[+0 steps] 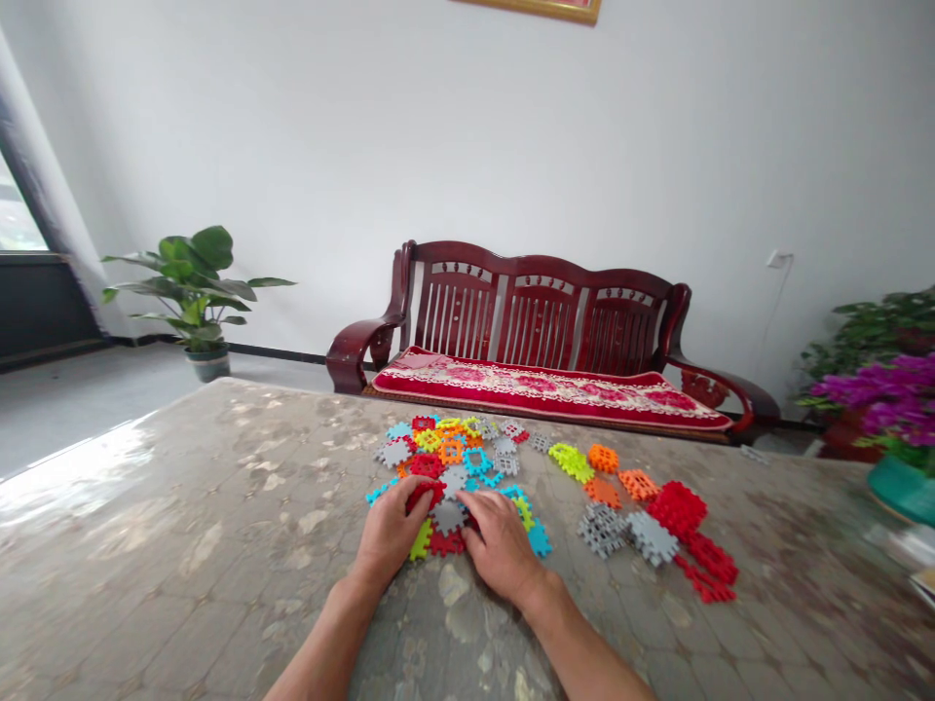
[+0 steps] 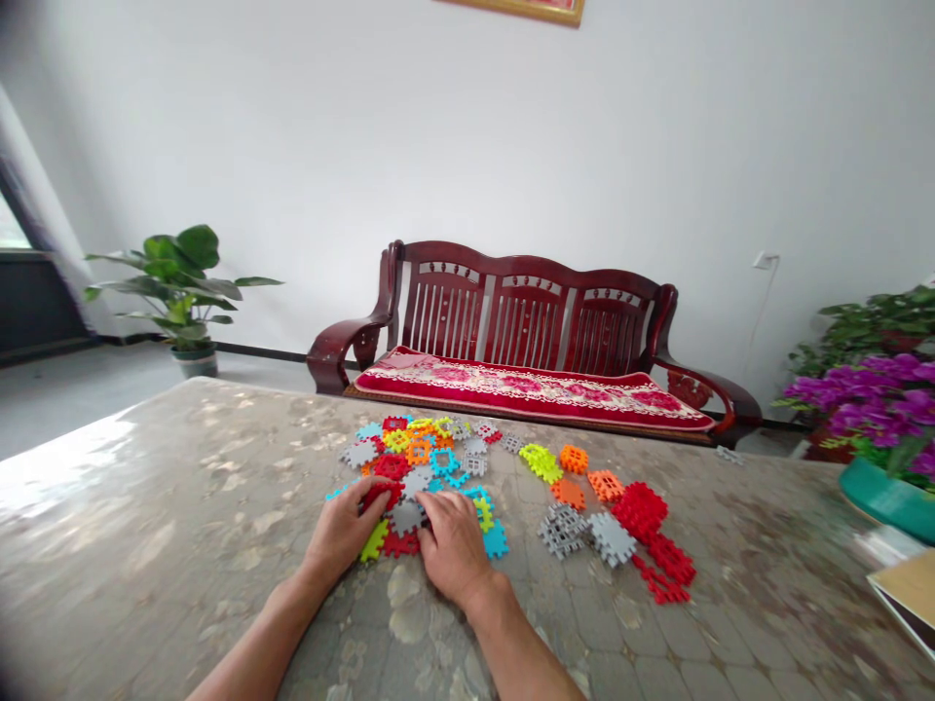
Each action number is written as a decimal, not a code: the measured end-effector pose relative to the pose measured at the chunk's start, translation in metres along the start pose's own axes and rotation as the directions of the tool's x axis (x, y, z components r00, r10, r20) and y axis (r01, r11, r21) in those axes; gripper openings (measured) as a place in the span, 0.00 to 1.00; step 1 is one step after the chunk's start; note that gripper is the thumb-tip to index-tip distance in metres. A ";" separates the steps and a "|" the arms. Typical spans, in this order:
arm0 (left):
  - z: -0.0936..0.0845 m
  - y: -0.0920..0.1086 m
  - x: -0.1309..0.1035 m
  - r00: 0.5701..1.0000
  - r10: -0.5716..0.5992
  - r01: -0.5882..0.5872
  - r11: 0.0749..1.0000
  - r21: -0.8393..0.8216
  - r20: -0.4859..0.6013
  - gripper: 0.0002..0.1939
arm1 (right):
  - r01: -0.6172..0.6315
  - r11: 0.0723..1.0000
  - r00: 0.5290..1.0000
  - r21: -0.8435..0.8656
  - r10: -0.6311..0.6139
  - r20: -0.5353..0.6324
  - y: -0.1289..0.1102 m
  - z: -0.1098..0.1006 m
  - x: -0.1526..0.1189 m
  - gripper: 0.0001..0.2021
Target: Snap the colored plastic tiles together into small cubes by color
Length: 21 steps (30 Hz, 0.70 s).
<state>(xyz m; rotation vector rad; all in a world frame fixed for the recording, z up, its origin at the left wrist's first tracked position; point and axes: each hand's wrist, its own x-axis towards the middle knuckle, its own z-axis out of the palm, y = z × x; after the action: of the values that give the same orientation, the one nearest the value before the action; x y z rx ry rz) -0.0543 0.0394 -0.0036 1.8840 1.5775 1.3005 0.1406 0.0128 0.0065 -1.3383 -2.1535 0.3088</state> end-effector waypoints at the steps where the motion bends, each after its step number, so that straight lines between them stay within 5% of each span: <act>1: 0.000 -0.001 0.000 1.000 0.000 0.000 1.000 0.005 0.000 0.11 | 0.001 1.000 1.000 0.008 -0.001 -0.005 0.000 0.001 0.000 0.26; 21: 0.002 -0.002 0.000 1.000 0.006 -0.007 1.000 -0.026 -0.026 0.12 | 0.010 0.996 1.000 -0.088 -0.012 -0.025 -0.002 -0.001 0.001 0.06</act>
<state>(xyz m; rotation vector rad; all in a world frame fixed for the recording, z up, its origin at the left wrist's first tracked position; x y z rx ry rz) -0.0541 0.0401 -0.0063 1.8651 1.5604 1.3473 0.1394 0.0127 0.0087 -1.3712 -2.1751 0.1933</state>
